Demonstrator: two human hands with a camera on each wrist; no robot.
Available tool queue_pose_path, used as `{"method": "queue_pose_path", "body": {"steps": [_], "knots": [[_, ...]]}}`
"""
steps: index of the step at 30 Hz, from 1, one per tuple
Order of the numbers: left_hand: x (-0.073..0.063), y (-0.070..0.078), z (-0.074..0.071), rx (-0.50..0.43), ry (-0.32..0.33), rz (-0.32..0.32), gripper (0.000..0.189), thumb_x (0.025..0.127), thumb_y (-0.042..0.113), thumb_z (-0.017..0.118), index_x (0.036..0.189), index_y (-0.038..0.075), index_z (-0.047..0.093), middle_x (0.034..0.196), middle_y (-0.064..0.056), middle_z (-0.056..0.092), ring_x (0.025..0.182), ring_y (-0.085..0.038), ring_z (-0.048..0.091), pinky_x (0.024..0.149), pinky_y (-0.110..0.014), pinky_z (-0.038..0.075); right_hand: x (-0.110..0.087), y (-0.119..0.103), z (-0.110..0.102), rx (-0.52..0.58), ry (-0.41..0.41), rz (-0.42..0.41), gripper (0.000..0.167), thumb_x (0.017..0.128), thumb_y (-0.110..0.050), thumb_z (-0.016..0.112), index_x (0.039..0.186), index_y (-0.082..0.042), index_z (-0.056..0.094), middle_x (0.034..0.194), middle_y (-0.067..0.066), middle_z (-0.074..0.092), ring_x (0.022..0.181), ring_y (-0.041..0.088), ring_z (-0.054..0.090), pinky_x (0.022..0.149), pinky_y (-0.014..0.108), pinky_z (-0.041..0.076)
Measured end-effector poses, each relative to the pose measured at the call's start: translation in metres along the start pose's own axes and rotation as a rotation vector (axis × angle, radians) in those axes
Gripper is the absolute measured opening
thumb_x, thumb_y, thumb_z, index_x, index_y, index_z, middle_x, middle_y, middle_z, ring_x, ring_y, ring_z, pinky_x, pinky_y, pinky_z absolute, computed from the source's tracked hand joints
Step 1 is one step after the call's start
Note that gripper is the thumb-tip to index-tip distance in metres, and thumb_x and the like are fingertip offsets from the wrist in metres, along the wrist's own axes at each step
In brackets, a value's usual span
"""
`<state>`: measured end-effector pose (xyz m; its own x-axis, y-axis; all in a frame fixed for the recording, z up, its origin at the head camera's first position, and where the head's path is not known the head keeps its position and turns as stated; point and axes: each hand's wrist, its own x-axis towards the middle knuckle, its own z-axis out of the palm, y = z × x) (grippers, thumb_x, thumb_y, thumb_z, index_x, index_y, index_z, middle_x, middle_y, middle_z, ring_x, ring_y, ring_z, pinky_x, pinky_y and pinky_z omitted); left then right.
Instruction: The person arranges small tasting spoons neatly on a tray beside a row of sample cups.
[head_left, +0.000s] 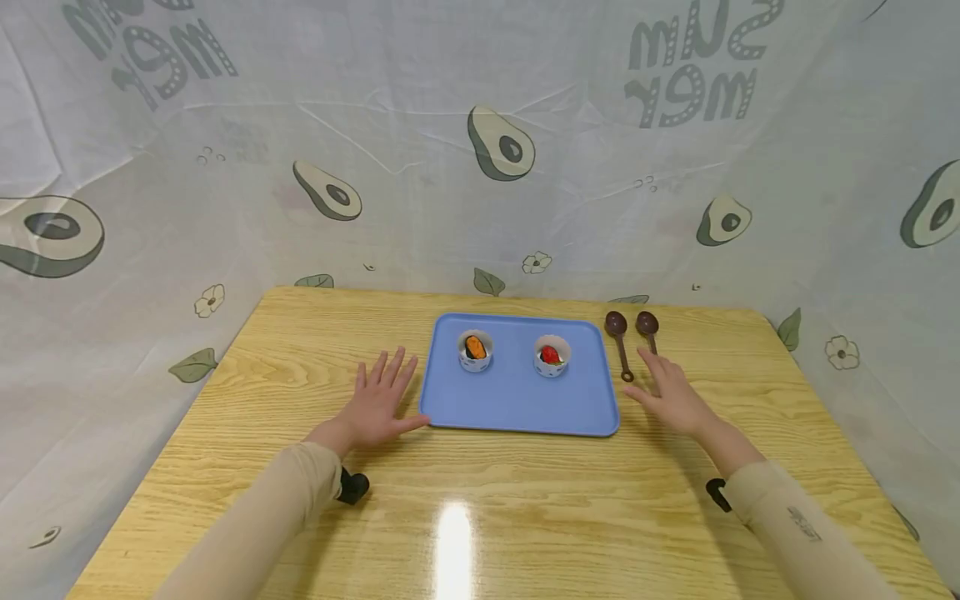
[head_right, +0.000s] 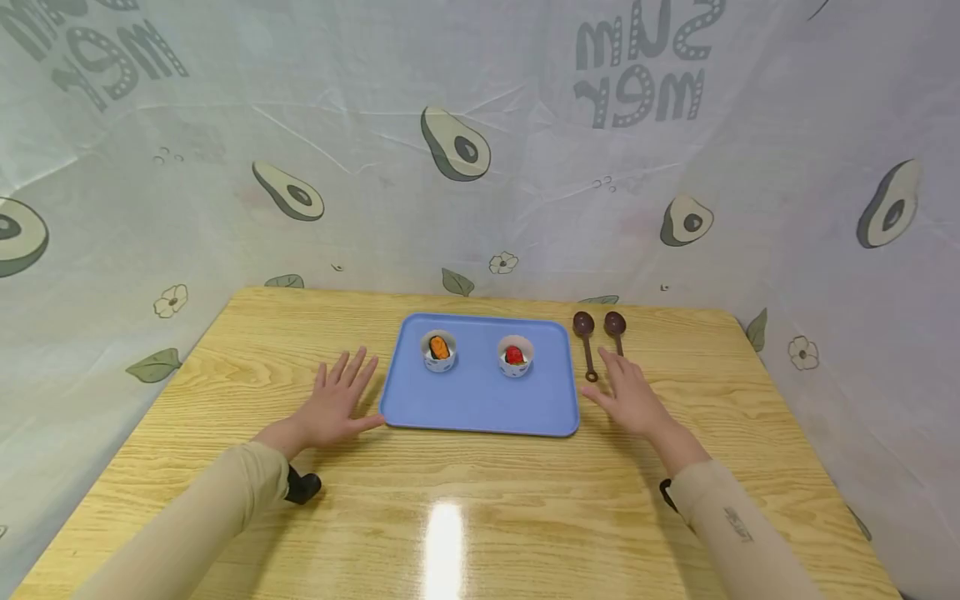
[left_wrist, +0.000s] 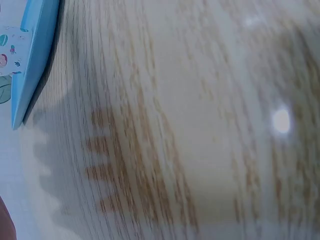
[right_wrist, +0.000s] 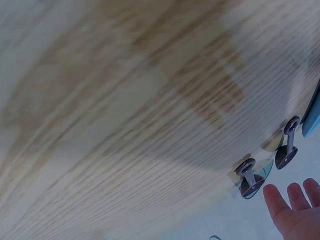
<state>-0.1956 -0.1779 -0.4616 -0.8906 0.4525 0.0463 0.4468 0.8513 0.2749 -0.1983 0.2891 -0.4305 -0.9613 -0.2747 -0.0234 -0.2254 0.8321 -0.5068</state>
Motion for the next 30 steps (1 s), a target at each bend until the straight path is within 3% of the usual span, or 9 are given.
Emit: {"method": "queue_pose_path", "body": {"steps": [6, 20, 30], "knots": [[0.003, 0.002, 0.002, 0.000, 0.001, 0.003, 0.094, 0.084, 0.056, 0.058, 0.150, 0.004, 0.016, 0.156, -0.023, 0.007, 0.141, -0.048, 0.006, 0.106, -0.070, 0.003, 0.011, 0.001, 0.001, 0.052, -0.002, 0.061, 0.079, 0.095, -0.039, 0.051, 0.149, 0.003, 0.011, 0.147, 0.036, 0.017, 0.134, 0.055, 0.014, 0.101, 0.068, 0.021], [0.010, 0.002, 0.006, -0.008, -0.031, 0.005, 0.095, 0.084, 0.058, 0.057, 0.151, 0.006, 0.015, 0.157, -0.021, 0.006, 0.142, -0.047, 0.005, 0.106, -0.069, 0.003, 0.034, 0.011, 0.002, 0.080, 0.012, 0.091, 0.083, 0.095, -0.045, 0.048, 0.147, 0.008, 0.012, 0.141, 0.038, 0.027, 0.125, 0.053, 0.031, 0.098, 0.063, 0.032], [0.015, 0.006, 0.007, -0.015, -0.035, 0.014, 0.095, 0.083, 0.056, 0.060, 0.150, 0.004, 0.017, 0.156, -0.022, 0.009, 0.141, -0.047, 0.007, 0.106, -0.070, 0.005, 0.051, 0.007, -0.001, 0.073, 0.044, 0.174, 0.080, 0.094, -0.042, 0.052, 0.144, 0.011, 0.019, 0.138, 0.037, 0.033, 0.122, 0.051, 0.039, 0.096, 0.059, 0.038]]}}
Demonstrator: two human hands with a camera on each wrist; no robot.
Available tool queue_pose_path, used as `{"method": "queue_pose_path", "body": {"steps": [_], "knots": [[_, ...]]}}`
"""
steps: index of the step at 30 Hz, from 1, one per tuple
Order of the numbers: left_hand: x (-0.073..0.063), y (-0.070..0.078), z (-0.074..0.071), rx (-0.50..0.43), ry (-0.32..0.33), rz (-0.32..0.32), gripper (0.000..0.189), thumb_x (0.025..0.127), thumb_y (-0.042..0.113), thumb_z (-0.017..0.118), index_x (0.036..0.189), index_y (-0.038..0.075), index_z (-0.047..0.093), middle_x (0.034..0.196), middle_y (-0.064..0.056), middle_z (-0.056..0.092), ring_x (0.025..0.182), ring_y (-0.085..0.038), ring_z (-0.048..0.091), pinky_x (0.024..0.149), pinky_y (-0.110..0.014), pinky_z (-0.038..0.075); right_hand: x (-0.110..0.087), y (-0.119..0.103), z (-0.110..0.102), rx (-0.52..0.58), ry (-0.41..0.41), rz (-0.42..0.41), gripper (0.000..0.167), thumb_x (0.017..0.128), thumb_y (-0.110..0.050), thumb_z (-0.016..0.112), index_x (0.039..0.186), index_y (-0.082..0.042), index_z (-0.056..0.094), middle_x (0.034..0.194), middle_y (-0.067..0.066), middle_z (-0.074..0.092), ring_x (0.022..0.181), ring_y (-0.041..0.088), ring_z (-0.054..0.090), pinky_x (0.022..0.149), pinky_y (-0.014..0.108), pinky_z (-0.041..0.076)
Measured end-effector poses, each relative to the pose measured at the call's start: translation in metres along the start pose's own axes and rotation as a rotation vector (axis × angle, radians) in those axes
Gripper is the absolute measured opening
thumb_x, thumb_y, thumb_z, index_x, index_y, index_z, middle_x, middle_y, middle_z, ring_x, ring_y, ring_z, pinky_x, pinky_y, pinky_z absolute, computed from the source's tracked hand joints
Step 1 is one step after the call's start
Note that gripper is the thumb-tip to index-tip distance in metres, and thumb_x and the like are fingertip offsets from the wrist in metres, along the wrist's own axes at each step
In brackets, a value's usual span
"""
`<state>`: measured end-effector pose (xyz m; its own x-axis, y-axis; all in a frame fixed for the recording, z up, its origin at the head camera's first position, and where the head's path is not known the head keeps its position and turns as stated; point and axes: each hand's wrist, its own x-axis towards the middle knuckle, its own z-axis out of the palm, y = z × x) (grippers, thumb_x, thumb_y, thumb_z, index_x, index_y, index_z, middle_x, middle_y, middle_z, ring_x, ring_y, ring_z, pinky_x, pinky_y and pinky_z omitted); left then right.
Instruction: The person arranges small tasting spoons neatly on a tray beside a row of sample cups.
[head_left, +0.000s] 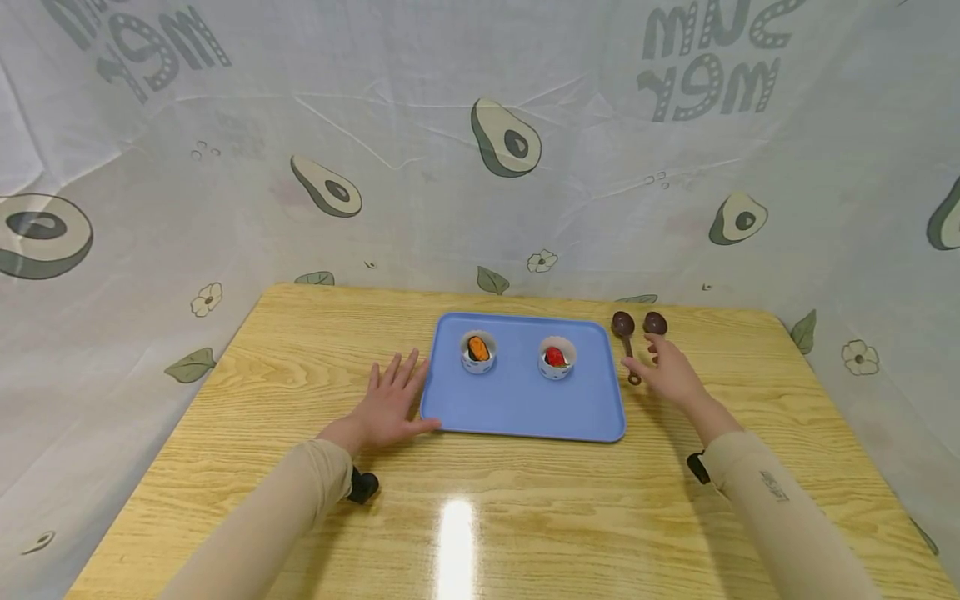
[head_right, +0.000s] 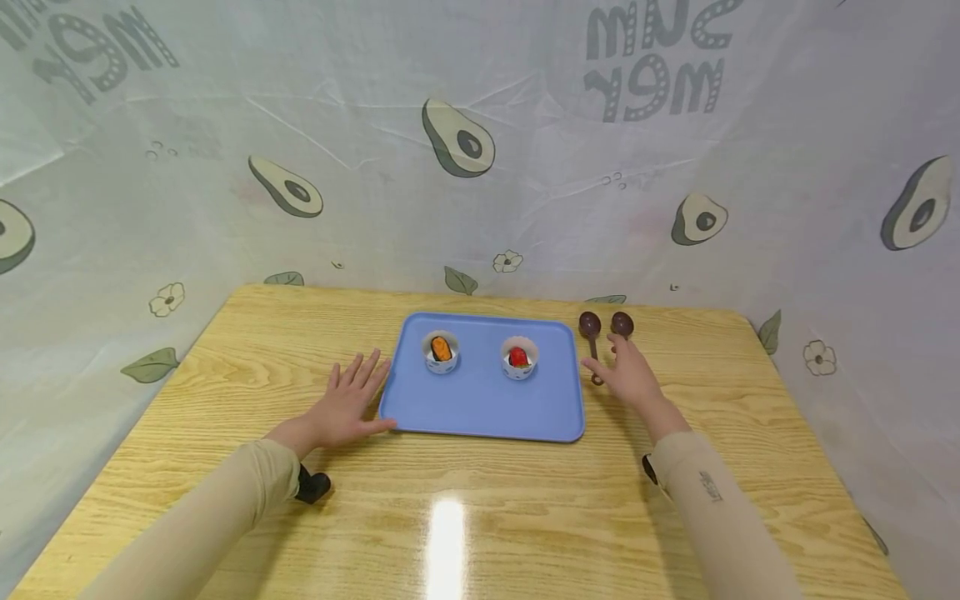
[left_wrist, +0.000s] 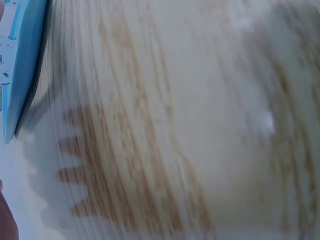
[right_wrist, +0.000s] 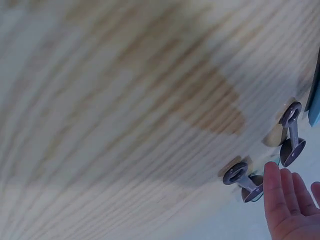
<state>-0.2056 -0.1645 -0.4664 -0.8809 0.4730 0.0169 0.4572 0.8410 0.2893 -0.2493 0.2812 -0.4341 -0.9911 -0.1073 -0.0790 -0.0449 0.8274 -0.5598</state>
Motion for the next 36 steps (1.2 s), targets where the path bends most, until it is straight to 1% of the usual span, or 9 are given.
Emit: {"method": "queue_pose_path", "body": {"steps": [4, 10, 16, 19, 24, 28, 31, 34, 36], "knots": [[0.001, 0.000, 0.001, -0.008, -0.020, -0.003, 0.096, 0.083, 0.056, 0.059, 0.150, 0.004, 0.015, 0.156, -0.021, 0.007, 0.142, -0.046, 0.005, 0.106, -0.069, 0.003, 0.007, -0.002, 0.001, 0.000, -0.011, 0.043, 0.077, 0.095, -0.039, 0.051, 0.143, 0.012, 0.020, 0.136, 0.037, 0.036, 0.121, 0.050, 0.041, 0.094, 0.058, 0.040], [0.002, 0.000, 0.002, -0.018, -0.047, -0.013, 0.096, 0.084, 0.057, 0.058, 0.150, 0.004, 0.015, 0.157, -0.021, 0.005, 0.142, -0.046, 0.003, 0.107, -0.068, 0.002, 0.017, -0.005, 0.001, 0.007, -0.045, 0.120, 0.078, 0.096, -0.042, 0.048, 0.143, 0.013, 0.018, 0.135, 0.039, 0.037, 0.121, 0.050, 0.041, 0.095, 0.056, 0.040], [0.004, 0.002, 0.003, -0.008, -0.074, -0.018, 0.096, 0.084, 0.058, 0.058, 0.151, 0.004, 0.014, 0.157, -0.020, 0.005, 0.142, -0.046, 0.003, 0.106, -0.069, 0.003, 0.025, -0.005, 0.001, 0.015, -0.059, 0.157, 0.075, 0.097, -0.041, 0.046, 0.141, 0.015, 0.022, 0.130, 0.039, 0.042, 0.110, 0.047, 0.051, 0.087, 0.050, 0.046], [0.006, 0.003, 0.005, -0.001, -0.085, -0.014, 0.097, 0.084, 0.059, 0.057, 0.151, 0.004, 0.014, 0.157, -0.020, 0.006, 0.142, -0.046, 0.003, 0.106, -0.069, 0.003, 0.028, -0.005, 0.002, 0.013, -0.056, 0.170, 0.071, 0.097, -0.037, 0.047, 0.140, 0.015, 0.024, 0.128, 0.038, 0.044, 0.107, 0.045, 0.053, 0.084, 0.048, 0.047], [0.007, 0.003, 0.006, 0.005, -0.097, -0.016, 0.097, 0.084, 0.061, 0.055, 0.151, 0.004, 0.013, 0.157, -0.019, 0.005, 0.143, -0.045, 0.002, 0.106, -0.069, 0.002, 0.034, -0.005, 0.004, 0.004, -0.047, 0.186, 0.064, 0.096, -0.028, 0.050, 0.138, 0.015, 0.028, 0.124, 0.036, 0.047, 0.103, 0.043, 0.053, 0.080, 0.045, 0.047], [0.007, 0.002, 0.006, 0.004, -0.104, -0.015, 0.097, 0.084, 0.062, 0.053, 0.151, 0.005, 0.012, 0.158, -0.018, 0.004, 0.143, -0.045, 0.003, 0.107, -0.068, 0.003, 0.040, -0.002, 0.007, -0.020, -0.027, 0.170, 0.056, 0.094, -0.016, 0.053, 0.135, 0.016, 0.033, 0.114, 0.033, 0.053, 0.093, 0.038, 0.055, 0.072, 0.038, 0.046], [0.009, 0.002, 0.006, -0.003, -0.110, -0.016, 0.097, 0.085, 0.063, 0.052, 0.151, 0.006, 0.010, 0.158, -0.018, 0.004, 0.143, -0.044, 0.002, 0.107, -0.068, 0.002, 0.043, 0.000, 0.009, -0.041, -0.008, 0.151, 0.051, 0.091, -0.009, 0.055, 0.131, 0.017, 0.037, 0.104, 0.029, 0.055, 0.088, 0.035, 0.055, 0.070, 0.036, 0.046], [0.010, 0.002, 0.006, -0.005, -0.122, -0.024, 0.097, 0.085, 0.062, 0.052, 0.152, 0.006, 0.009, 0.158, -0.017, 0.003, 0.143, -0.043, 0.000, 0.107, -0.067, 0.002, 0.047, 0.001, 0.011, -0.045, -0.001, 0.144, 0.050, 0.089, -0.005, 0.056, 0.130, 0.018, 0.040, 0.097, 0.025, 0.057, 0.081, 0.030, 0.055, 0.067, 0.033, 0.045], [0.011, 0.001, 0.007, 0.007, -0.134, -0.032, 0.097, 0.085, 0.063, 0.052, 0.152, 0.007, 0.008, 0.158, -0.017, 0.002, 0.144, -0.042, -0.001, 0.108, -0.067, 0.002, 0.049, 0.000, 0.011, -0.025, -0.003, 0.144, 0.049, 0.088, -0.004, 0.056, 0.130, 0.018, 0.040, 0.093, 0.022, 0.058, 0.073, 0.025, 0.054, 0.063, 0.030, 0.044]]}}
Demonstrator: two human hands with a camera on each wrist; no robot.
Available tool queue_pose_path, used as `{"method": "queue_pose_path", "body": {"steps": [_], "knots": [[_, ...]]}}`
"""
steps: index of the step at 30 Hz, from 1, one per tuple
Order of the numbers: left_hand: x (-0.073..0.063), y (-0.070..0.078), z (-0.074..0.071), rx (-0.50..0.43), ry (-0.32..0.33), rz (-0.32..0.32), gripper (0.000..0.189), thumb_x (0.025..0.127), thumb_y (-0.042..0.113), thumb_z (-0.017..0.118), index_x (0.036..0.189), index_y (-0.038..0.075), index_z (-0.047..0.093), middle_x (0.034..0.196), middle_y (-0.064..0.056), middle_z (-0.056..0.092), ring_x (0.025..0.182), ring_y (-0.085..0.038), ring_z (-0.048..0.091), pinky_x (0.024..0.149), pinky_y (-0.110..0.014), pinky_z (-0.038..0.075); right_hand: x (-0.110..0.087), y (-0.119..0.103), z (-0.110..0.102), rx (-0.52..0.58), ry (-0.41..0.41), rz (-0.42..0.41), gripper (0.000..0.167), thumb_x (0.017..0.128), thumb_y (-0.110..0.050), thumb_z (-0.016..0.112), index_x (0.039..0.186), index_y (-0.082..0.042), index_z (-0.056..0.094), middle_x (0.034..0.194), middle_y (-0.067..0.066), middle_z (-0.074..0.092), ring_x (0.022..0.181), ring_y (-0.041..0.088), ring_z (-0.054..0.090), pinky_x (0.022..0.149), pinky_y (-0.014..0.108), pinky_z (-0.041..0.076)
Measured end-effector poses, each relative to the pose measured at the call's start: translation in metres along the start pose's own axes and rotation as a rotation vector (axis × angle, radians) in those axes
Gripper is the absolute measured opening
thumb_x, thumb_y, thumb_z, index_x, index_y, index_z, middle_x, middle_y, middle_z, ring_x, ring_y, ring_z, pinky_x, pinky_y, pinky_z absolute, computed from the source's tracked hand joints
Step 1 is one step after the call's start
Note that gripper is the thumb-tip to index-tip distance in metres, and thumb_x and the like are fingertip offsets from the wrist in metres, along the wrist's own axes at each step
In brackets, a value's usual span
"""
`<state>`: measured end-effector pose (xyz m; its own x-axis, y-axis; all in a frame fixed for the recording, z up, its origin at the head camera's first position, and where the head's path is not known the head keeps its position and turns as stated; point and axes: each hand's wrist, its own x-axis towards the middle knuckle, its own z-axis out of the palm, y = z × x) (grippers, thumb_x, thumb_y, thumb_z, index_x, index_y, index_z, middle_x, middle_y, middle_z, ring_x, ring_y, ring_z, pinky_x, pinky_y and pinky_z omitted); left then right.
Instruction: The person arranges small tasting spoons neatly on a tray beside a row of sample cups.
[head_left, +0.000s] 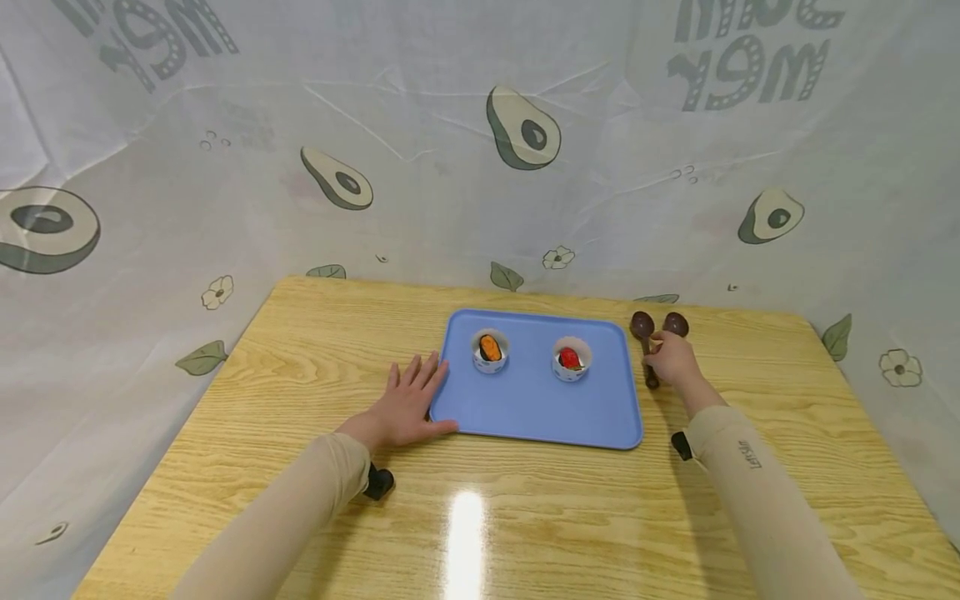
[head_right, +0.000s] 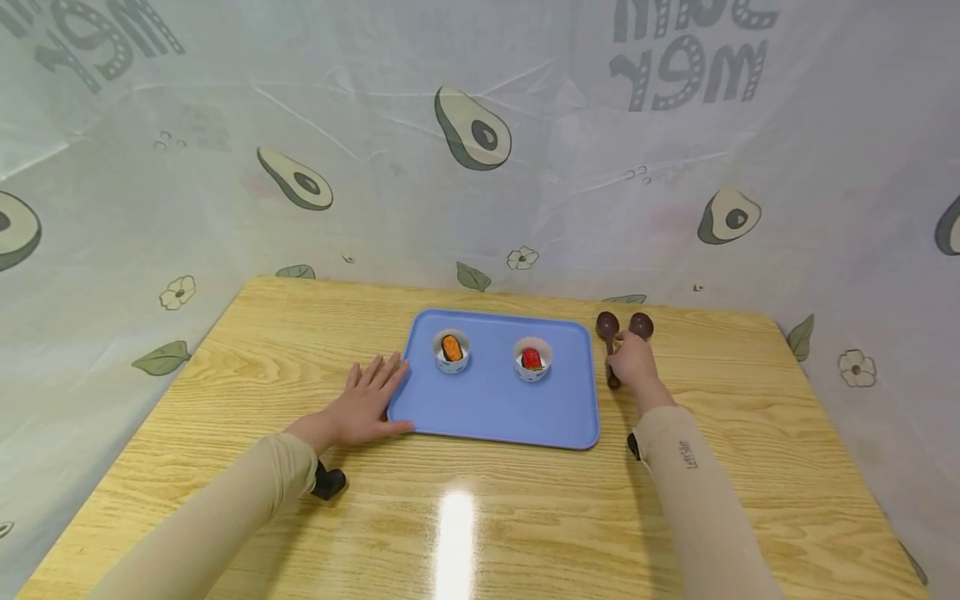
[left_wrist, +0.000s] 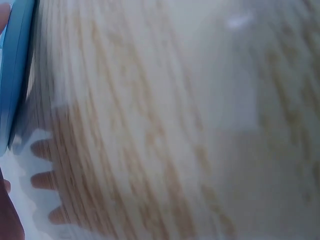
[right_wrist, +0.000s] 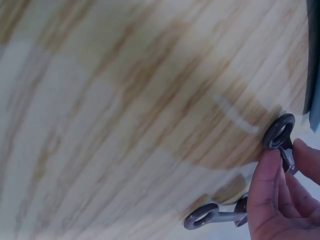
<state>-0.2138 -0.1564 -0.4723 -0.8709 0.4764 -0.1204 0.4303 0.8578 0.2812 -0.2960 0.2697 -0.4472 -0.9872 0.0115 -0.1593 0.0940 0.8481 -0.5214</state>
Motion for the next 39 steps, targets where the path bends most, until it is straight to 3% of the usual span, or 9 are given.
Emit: {"method": "queue_pose_path", "body": {"steps": [6, 18, 22, 29, 31, 36, 39], "knots": [[0.001, 0.001, -0.002, 0.031, -0.043, -0.009, 0.097, 0.087, 0.063, 0.049, 0.151, 0.004, 0.008, 0.158, -0.018, 0.002, 0.144, -0.042, 0.000, 0.107, -0.067, 0.002, -0.001, -0.002, -0.001, 0.109, -0.020, 0.044, 0.051, 0.087, -0.001, 0.057, 0.130, 0.019, 0.039, 0.085, 0.018, 0.058, 0.056, 0.009, 0.050, 0.053, 0.023, 0.042], [0.000, 0.004, -0.008, 0.061, -0.079, 0.002, 0.098, 0.087, 0.066, 0.044, 0.150, 0.001, 0.007, 0.158, -0.016, 0.002, 0.144, -0.040, -0.001, 0.107, -0.067, 0.000, -0.004, -0.005, 0.001, 0.136, -0.021, 0.061, 0.045, 0.087, -0.002, 0.057, 0.126, 0.018, 0.046, 0.099, 0.026, 0.057, 0.067, 0.015, 0.057, 0.056, 0.020, 0.045], [0.002, 0.002, -0.004, 0.062, -0.074, 0.003, 0.099, 0.087, 0.067, 0.043, 0.151, 0.002, 0.006, 0.159, -0.014, 0.001, 0.144, -0.039, -0.003, 0.108, -0.067, 0.000, -0.003, -0.003, 0.002, 0.196, -0.041, 0.088, 0.045, 0.088, -0.003, 0.056, 0.128, 0.016, 0.046, 0.108, 0.031, 0.057, 0.062, 0.009, 0.057, 0.060, 0.020, 0.047], [0.006, -0.002, 0.003, 0.082, -0.089, -0.013, 0.098, 0.087, 0.069, 0.041, 0.151, 0.006, 0.002, 0.159, -0.010, -0.004, 0.145, -0.037, -0.007, 0.109, -0.066, -0.002, -0.003, 0.000, 0.005, 0.345, -0.078, 0.141, 0.047, 0.091, -0.003, 0.053, 0.134, 0.014, 0.041, 0.119, 0.034, 0.050, 0.075, 0.014, 0.061, 0.065, 0.024, 0.054], [0.006, -0.002, 0.004, 0.082, -0.088, -0.010, 0.098, 0.087, 0.069, 0.041, 0.151, 0.006, 0.002, 0.159, -0.010, -0.003, 0.145, -0.037, -0.006, 0.108, -0.066, -0.002, -0.003, 0.000, 0.004, 0.378, -0.093, 0.150, 0.047, 0.092, -0.003, 0.052, 0.135, 0.014, 0.040, 0.121, 0.033, 0.050, 0.071, 0.008, 0.058, 0.063, 0.023, 0.053], [0.005, -0.002, 0.003, 0.073, -0.089, -0.013, 0.098, 0.087, 0.068, 0.042, 0.151, 0.006, 0.002, 0.159, -0.010, -0.003, 0.145, -0.037, -0.006, 0.108, -0.066, -0.002, -0.004, 0.001, 0.002, 0.441, -0.120, 0.161, 0.050, 0.092, -0.003, 0.051, 0.137, 0.013, 0.037, 0.117, 0.029, 0.052, 0.064, 0.000, 0.054, 0.060, 0.020, 0.052], [0.004, -0.002, 0.001, 0.072, -0.095, -0.015, 0.097, 0.087, 0.067, 0.042, 0.151, 0.006, 0.001, 0.159, -0.009, -0.004, 0.145, -0.037, -0.006, 0.109, -0.066, -0.002, -0.005, 0.002, 0.000, 0.482, -0.128, 0.163, 0.051, 0.091, -0.002, 0.050, 0.138, 0.012, 0.036, 0.107, 0.020, 0.057, 0.063, -0.001, 0.054, 0.059, 0.019, 0.052]]}}
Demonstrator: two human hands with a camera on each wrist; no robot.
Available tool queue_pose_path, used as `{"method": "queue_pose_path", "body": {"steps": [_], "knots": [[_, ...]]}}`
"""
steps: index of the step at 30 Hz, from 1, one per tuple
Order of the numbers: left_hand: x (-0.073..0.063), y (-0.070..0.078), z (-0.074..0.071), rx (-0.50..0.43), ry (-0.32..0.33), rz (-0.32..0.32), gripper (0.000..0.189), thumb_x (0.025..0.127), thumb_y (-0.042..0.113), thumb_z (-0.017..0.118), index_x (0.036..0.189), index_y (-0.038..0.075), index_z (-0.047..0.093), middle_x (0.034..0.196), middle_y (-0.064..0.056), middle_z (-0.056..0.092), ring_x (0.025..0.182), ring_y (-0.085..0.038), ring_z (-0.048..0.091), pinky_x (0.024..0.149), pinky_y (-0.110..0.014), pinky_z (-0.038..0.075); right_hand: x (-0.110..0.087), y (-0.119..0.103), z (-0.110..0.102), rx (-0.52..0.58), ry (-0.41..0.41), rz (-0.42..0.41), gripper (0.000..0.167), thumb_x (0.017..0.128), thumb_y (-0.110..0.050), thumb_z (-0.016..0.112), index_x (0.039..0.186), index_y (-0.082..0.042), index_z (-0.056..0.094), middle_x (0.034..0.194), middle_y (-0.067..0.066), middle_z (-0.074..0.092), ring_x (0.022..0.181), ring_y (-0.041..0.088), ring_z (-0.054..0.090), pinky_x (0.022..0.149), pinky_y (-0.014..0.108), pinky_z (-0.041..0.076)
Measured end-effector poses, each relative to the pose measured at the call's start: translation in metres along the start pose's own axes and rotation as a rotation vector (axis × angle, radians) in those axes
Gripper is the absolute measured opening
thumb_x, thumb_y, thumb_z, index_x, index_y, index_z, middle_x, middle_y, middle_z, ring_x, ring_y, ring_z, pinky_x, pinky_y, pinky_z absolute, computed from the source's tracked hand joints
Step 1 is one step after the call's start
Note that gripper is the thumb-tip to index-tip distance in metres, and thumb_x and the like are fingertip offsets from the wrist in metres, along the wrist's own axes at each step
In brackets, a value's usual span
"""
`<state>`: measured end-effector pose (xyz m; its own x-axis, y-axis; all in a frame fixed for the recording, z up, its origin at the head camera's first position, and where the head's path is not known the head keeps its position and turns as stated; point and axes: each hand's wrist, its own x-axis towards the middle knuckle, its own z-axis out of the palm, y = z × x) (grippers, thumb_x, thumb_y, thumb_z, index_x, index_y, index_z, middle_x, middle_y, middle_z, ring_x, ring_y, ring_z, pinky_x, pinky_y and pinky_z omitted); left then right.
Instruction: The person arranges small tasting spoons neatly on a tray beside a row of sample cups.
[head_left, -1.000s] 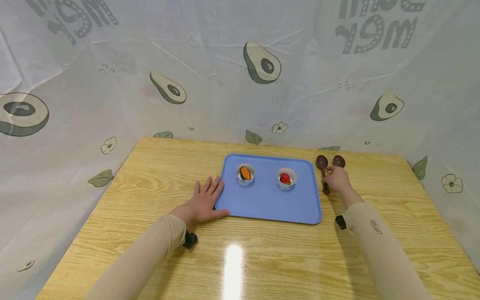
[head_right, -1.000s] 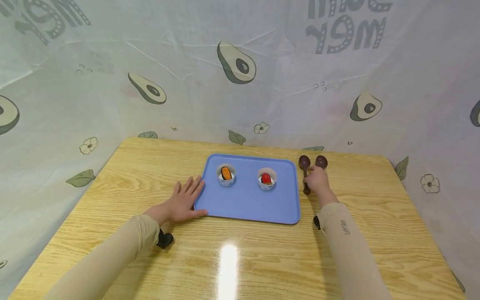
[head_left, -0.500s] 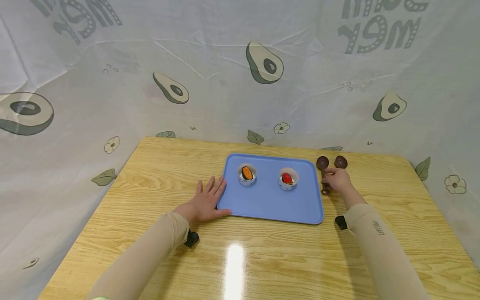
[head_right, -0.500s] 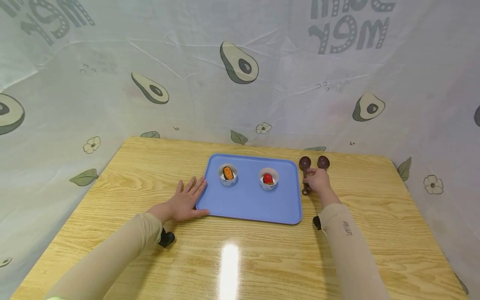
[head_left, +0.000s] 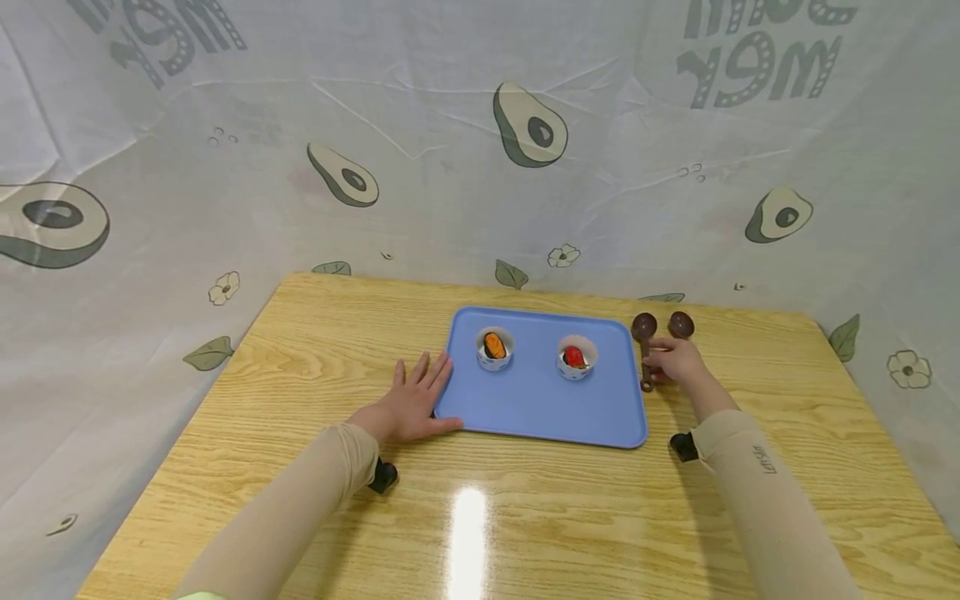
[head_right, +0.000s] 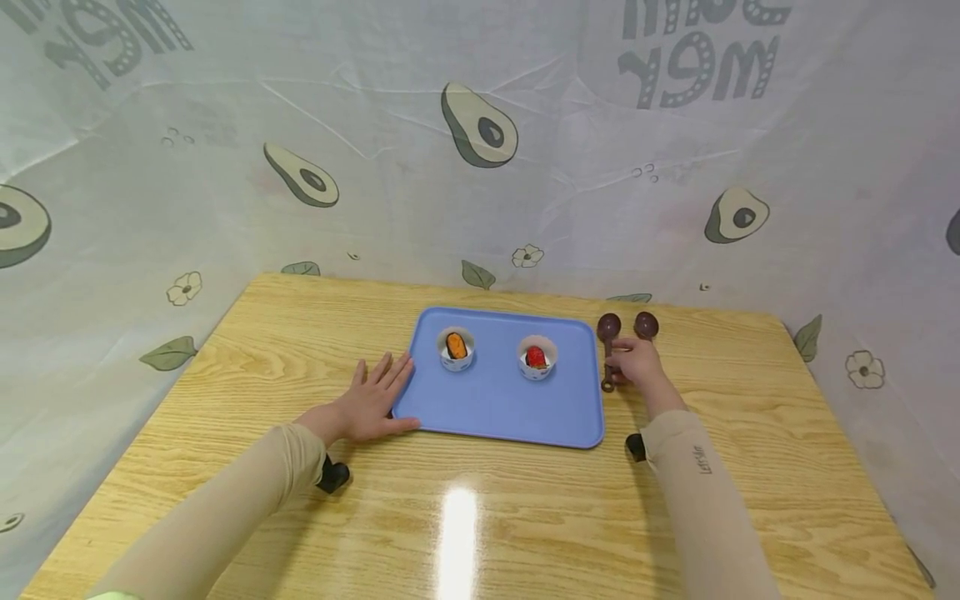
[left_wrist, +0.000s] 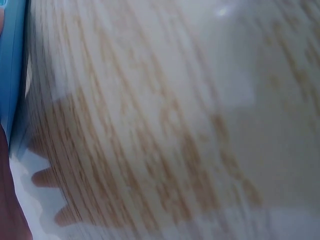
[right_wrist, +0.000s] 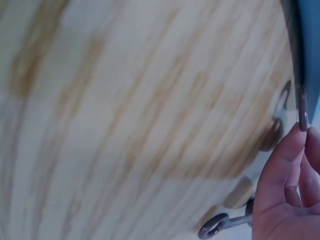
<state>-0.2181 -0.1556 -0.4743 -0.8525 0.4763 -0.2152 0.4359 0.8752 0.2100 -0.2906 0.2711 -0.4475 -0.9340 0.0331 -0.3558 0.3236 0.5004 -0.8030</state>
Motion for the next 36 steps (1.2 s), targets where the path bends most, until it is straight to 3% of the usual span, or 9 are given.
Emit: {"method": "queue_pose_path", "body": {"steps": [5, 8, 24, 36], "knots": [[-0.002, 0.004, -0.006, -0.001, -0.021, -0.003, 0.096, 0.088, 0.065, 0.042, 0.151, 0.005, 0.001, 0.159, -0.012, -0.003, 0.144, -0.039, -0.005, 0.108, -0.066, -0.002, -0.007, -0.002, -0.006, 0.075, -0.021, 0.008, 0.053, 0.092, -0.002, 0.050, 0.140, 0.011, 0.033, 0.080, -0.005, 0.057, 0.062, -0.001, 0.054, 0.059, 0.018, 0.051], [-0.005, 0.008, -0.011, -0.001, -0.028, -0.004, 0.096, 0.088, 0.064, 0.044, 0.151, 0.003, 0.004, 0.159, -0.014, -0.001, 0.144, -0.041, -0.003, 0.108, -0.067, -0.001, -0.012, -0.003, -0.009, 0.116, -0.046, 0.012, 0.054, 0.093, -0.004, 0.049, 0.142, 0.009, 0.030, 0.074, -0.012, 0.055, 0.064, -0.001, 0.055, 0.060, 0.017, 0.051], [-0.004, 0.010, -0.011, 0.012, -0.044, -0.029, 0.102, 0.085, 0.070, 0.042, 0.151, 0.004, 0.002, 0.159, -0.013, -0.002, 0.144, -0.041, -0.004, 0.108, -0.066, -0.002, -0.035, -0.018, -0.020, 0.247, -0.127, 0.026, 0.061, 0.097, -0.012, 0.049, 0.149, -0.002, 0.020, 0.087, -0.014, 0.053, 0.073, -0.003, 0.056, 0.068, 0.015, 0.050], [-0.003, 0.014, -0.013, 0.030, -0.052, -0.039, 0.100, 0.086, 0.069, 0.043, 0.151, 0.004, 0.005, 0.159, -0.013, 0.000, 0.144, -0.041, -0.002, 0.108, -0.067, 0.000, -0.043, -0.030, -0.017, 0.330, -0.149, 0.019, 0.061, 0.096, -0.008, 0.049, 0.149, 0.000, 0.020, 0.079, -0.015, 0.057, 0.071, -0.001, 0.056, 0.065, 0.015, 0.050]]}}
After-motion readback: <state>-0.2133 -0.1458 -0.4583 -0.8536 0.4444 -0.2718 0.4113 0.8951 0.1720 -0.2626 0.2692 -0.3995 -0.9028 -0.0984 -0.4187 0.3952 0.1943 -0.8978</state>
